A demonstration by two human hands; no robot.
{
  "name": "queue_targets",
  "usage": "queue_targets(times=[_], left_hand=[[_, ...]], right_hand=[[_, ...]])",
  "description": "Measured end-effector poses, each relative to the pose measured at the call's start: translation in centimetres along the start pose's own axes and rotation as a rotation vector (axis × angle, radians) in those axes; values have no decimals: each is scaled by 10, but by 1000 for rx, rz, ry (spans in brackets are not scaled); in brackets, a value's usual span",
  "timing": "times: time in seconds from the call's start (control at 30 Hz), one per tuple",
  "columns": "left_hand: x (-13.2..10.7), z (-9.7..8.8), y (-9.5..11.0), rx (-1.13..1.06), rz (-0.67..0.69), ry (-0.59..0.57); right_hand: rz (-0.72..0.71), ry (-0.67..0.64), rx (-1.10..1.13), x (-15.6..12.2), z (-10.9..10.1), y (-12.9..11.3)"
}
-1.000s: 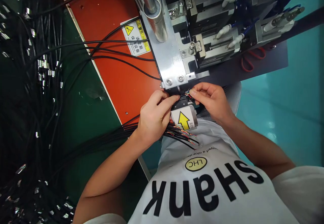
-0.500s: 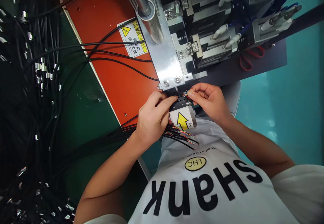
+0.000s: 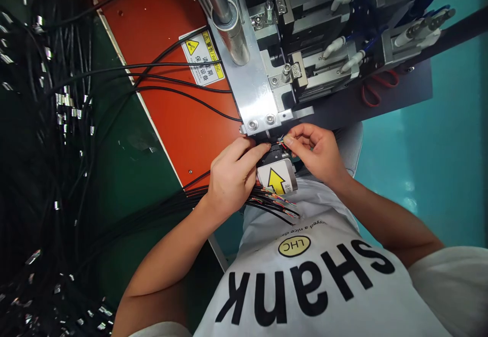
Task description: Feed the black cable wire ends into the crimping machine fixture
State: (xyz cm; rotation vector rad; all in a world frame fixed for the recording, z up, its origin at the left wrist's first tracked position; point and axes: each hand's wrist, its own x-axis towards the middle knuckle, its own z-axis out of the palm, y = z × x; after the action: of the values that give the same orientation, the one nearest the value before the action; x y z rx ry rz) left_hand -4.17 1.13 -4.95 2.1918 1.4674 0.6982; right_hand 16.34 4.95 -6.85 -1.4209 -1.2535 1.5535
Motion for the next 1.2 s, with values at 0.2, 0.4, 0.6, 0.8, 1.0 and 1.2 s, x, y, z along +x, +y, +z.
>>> queue_targets(times=[0.2, 0.4, 0.6, 0.8, 1.0, 1.2], left_hand=[[1, 0, 0, 9, 2, -29], [1, 2, -2, 5, 14, -28], [1, 3, -3, -4, 32, -22], [1, 3, -1, 14, 21, -28], [2, 4, 0, 54, 54, -11], [2, 3, -1, 27, 57, -25]], right_hand=[[1, -22, 6, 0, 1, 0], [6, -17, -26, 0, 1, 2], [-29, -3, -80, -1, 1, 1], [-40, 2, -113, -1, 1, 0], [23, -14, -21, 2, 2, 3], [107, -81, 56, 4, -7, -2]])
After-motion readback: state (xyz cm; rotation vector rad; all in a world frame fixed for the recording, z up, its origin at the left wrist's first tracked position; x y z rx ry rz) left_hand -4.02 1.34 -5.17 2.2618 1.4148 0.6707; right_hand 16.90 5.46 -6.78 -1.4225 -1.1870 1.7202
